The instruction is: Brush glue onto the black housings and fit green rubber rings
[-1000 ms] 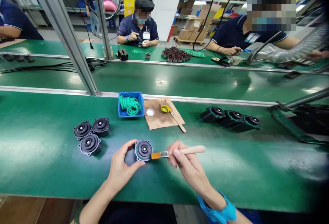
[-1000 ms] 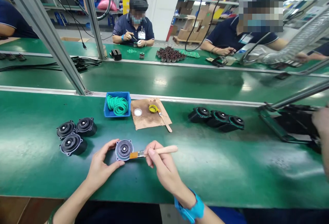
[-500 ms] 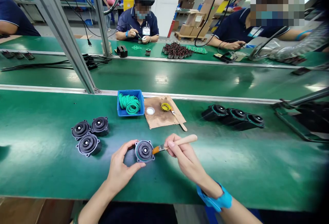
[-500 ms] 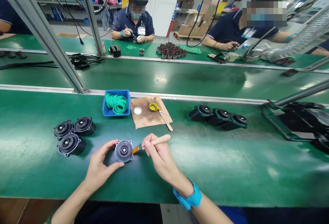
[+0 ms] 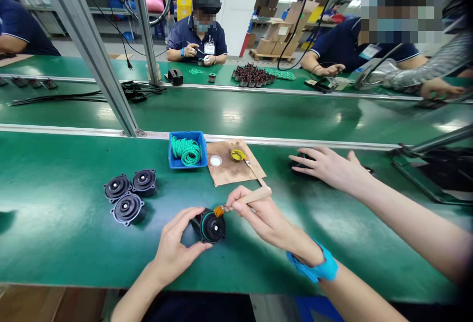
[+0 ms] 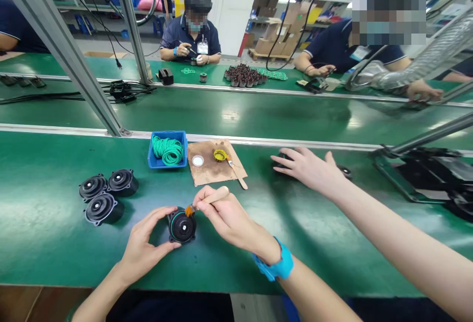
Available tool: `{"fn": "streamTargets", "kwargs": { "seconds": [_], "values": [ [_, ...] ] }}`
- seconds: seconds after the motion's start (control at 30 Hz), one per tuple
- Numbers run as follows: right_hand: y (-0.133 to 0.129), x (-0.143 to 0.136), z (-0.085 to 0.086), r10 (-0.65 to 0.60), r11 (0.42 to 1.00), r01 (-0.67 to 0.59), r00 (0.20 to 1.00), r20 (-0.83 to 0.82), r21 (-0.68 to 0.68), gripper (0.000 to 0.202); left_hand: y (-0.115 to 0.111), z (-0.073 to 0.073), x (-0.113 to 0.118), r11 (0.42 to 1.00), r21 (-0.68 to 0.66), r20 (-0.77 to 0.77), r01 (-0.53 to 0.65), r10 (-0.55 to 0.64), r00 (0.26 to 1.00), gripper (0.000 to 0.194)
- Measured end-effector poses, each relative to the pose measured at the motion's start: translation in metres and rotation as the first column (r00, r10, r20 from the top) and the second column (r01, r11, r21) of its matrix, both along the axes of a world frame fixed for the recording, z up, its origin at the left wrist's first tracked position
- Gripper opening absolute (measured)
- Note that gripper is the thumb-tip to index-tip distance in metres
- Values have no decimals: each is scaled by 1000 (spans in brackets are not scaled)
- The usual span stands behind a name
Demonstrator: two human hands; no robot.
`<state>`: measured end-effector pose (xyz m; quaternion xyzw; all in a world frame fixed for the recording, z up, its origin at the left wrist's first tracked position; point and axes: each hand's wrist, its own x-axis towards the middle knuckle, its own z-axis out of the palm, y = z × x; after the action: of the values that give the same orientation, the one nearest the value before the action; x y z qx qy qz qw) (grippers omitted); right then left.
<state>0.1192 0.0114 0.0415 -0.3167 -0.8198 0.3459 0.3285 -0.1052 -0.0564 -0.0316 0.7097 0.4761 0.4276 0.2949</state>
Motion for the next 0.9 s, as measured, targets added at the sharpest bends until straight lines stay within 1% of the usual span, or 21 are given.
{"fn": "streamTargets", "kwargs": {
  "seconds": [0.13, 0.2, 0.33, 0.47, 0.63, 0.8, 0.9],
  "values": [
    [1, -4, 11, 71, 996, -75, 994, 88, 40, 39, -1, 5, 2, 997, 71, -21, 13, -12, 1000, 56],
    [-1, -6, 14, 94, 993, -101, 990, 106, 58, 39, -1, 7, 4, 995, 104, -28, 8, -6, 1000, 55],
    [-9, -11, 18, 87, 989, -100, 988, 126, 106, 34, -3, 8, 9, 987, 159, -52, -25, 34, 998, 55],
    [-19, -15, 15, 40, 983, -54, 996, 86, 175, 30, -5, 7, 15, 984, 171, -77, -56, 70, 995, 59],
    [-26, -21, 7, -21, 959, 26, 1000, -20, 282, 25, -5, 7, 21, 972, 225, -94, -67, 90, 991, 49],
    [-34, -23, 5, -22, 937, 9, 999, 32, 348, 19, -3, 9, 23, 965, 238, -87, -106, 130, 988, 44],
    [-39, -21, 1, 35, 921, -43, 999, 26, 388, 13, -1, 12, 21, 967, 216, -79, -134, 154, 985, 42]
  ]
}}
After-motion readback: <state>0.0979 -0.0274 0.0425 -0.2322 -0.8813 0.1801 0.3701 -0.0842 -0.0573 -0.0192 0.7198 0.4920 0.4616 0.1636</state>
